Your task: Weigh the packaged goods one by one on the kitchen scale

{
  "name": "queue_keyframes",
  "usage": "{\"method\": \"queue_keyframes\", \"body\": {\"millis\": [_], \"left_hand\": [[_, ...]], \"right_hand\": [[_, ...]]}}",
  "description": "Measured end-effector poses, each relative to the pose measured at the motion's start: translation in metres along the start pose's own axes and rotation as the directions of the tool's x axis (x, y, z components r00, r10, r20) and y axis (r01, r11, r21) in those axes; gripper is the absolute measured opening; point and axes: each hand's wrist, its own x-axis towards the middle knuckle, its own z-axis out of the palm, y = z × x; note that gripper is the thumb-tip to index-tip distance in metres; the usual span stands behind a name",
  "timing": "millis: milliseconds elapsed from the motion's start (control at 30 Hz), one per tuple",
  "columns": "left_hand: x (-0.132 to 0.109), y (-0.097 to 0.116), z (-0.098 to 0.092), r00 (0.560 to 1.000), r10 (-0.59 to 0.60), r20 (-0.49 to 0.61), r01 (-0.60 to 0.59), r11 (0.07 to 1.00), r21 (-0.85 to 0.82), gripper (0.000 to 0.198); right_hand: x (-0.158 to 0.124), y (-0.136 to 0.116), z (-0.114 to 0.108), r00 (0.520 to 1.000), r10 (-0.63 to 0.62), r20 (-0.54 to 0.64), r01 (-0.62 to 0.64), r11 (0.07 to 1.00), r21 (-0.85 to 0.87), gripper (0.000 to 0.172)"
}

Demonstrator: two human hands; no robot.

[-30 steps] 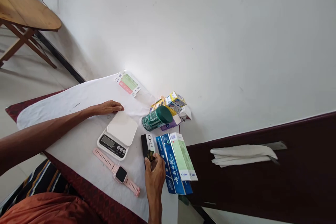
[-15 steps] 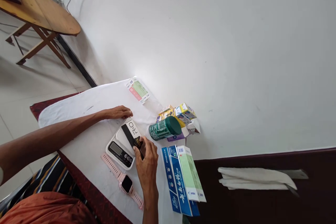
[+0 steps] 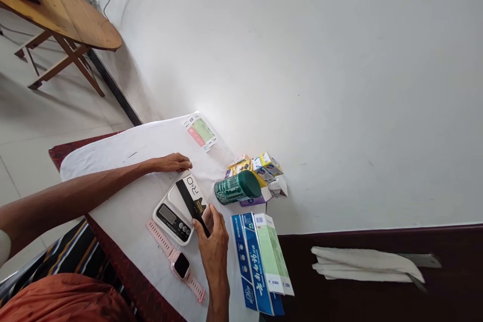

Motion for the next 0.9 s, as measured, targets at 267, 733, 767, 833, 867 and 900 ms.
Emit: {"method": "queue_keyframes", "body": {"millis": [267,733,767,833,867,900], "left_hand": [[0.006,-0.007,0.001,1.000,-0.018,-0.020,0.018,1.000,0.010,0.040],[0.006,0.003,-0.004,1.000,-0.002,-0.018,0.005,0.992,0.130,0.034],[0.007,0.003,-0.004,1.000,-0.003,-0.017,0.005,0.991,0.132,0.034],[0.007,0.003,-0.004,1.000,-0.002,-0.013,0.004,0.991,0.135,0.035],[0.008,0.003,-0.004,1.000,-0.002,-0.012,0.003,0.991,0.136,0.035],[0.008,0.003,-0.004,1.000,-0.001,-0.009,0.003,0.991,0.137,0.036]], "right_hand": [[0.054,-0.004,0.010,0.973,0.050,-0.225,-0.018,0.990,0.142,0.054],[0.324,-0.035,0.061,0.970,-0.162,-0.183,0.138,0.981,-0.136,0.040],[0.331,-0.034,0.065,0.974,-0.160,-0.162,0.136,0.980,-0.147,0.038],[0.340,-0.031,0.072,0.981,-0.153,-0.121,0.132,0.977,-0.166,0.034],[0.342,-0.029,0.075,0.983,-0.151,-0.103,0.131,0.976,-0.174,0.033],[0.344,-0.027,0.076,0.985,-0.150,-0.089,0.132,0.974,-0.182,0.031]]}}
